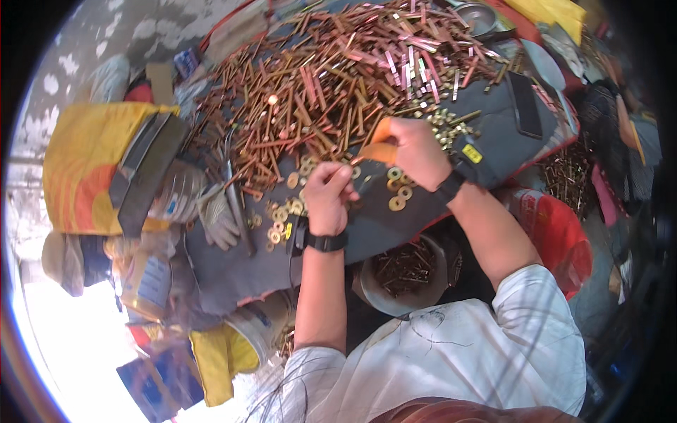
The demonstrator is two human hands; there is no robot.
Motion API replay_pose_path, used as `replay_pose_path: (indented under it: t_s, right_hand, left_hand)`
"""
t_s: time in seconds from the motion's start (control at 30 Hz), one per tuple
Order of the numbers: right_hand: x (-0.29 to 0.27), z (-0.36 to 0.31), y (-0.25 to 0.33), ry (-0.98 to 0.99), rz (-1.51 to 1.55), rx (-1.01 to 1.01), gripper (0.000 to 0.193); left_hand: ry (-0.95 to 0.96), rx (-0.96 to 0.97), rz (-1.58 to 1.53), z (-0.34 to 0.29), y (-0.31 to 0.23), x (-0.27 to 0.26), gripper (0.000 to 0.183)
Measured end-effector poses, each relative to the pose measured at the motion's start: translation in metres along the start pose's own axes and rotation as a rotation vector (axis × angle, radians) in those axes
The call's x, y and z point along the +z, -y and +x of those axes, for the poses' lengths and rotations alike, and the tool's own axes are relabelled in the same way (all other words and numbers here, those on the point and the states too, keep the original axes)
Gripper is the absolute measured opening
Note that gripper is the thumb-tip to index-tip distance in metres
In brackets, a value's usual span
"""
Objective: Manually thread washers and nuts onto metal rods as part of a fabrication assembly process.
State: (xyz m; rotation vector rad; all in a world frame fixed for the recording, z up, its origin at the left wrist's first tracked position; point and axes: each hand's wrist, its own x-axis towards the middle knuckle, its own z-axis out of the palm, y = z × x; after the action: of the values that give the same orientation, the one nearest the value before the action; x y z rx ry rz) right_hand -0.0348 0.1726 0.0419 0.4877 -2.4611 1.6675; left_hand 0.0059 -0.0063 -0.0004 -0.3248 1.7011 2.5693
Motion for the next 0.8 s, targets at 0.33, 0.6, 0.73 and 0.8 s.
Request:
replay_pose_path:
  t_s: [0.33, 0.6, 0.73, 0.8]
  right_hand:
    - [-0.004, 0.001, 0.003, 0.253, 0.348, 0.286, 0.019]
    - [0.001, 0.0, 0.009, 0.203, 0.245, 0.175, 0.017]
    - [0.008, -0.001, 0.003, 0.19, 0.198, 0.127, 0.017]
    - [0.009, -0.001, -0.003, 0.189, 0.245, 0.021, 0.017]
  left_hand:
    - [-0.027, -0.005, 0.014, -0.002, -0.001, -0.007, 0.011]
    - [0.035, -0.059, -0.065, -0.002, -0.001, -0.01, 0.011]
    - [0.021, -0.088, -0.08, -0.001, -0.001, -0.016, 0.011]
    - [0.021, -0.118, -0.071, -0.002, -0.004, -0.015, 0.01]
